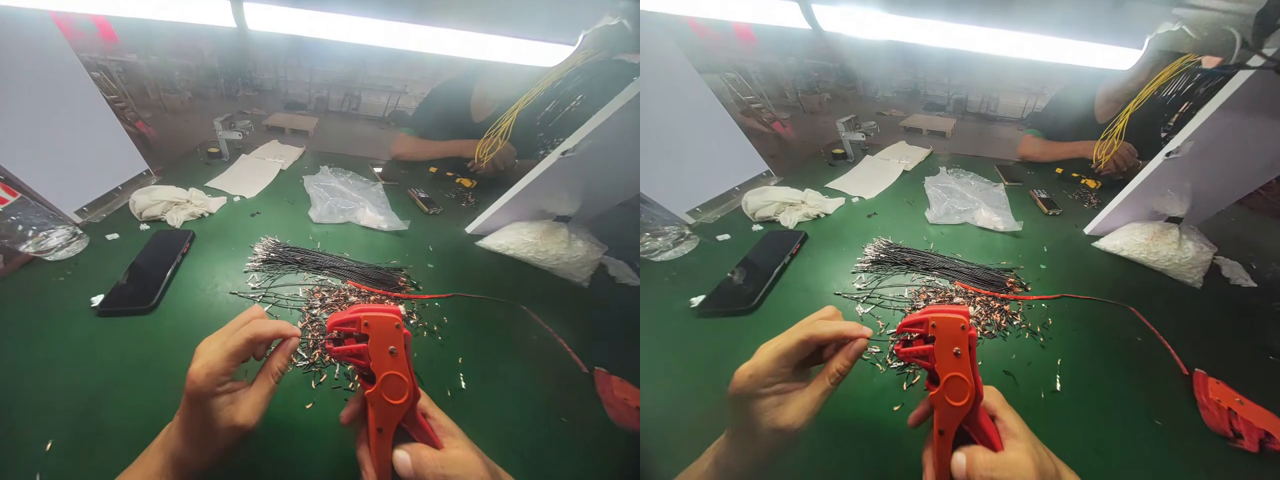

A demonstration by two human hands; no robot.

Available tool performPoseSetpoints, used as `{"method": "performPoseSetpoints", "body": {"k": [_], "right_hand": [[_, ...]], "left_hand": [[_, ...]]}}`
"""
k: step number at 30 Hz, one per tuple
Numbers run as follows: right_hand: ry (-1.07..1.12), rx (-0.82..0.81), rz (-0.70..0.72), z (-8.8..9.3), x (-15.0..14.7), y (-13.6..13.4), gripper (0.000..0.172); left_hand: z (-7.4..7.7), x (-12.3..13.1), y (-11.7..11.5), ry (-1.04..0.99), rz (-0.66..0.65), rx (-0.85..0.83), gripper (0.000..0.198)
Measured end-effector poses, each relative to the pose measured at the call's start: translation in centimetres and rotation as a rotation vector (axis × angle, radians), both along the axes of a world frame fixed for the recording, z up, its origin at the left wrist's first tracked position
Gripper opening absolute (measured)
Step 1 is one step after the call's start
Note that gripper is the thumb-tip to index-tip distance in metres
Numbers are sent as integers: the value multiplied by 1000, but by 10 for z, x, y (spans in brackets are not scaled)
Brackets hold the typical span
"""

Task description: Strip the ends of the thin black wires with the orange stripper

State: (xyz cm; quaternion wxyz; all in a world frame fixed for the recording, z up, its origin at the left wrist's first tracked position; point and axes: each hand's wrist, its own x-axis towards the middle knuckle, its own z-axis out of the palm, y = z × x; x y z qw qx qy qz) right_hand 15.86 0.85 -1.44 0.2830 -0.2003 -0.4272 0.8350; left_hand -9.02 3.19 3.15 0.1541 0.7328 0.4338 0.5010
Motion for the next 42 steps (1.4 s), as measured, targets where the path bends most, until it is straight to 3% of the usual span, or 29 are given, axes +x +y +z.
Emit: {"method": "performPoseSetpoints", "body": {"k": [19, 27, 34, 38, 42], "right_hand": [[-85, 33, 13, 14, -2, -1, 39], [-55, -27, -23, 10, -2, -5, 37], [-187, -54, -35, 2, -4, -9, 49], [-155, -109, -104, -3, -5, -14, 46], [-104, -137, -50, 2, -6, -13, 42]], "left_hand": [[5, 1, 0, -16, -91, -56, 16], [6, 2, 0, -40, -107, -73, 16], [3, 2, 1, 2, -101, -65, 13], [5, 3, 3, 87, -112, -37, 9], [4, 4, 3, 139, -119, -69, 13]]}}
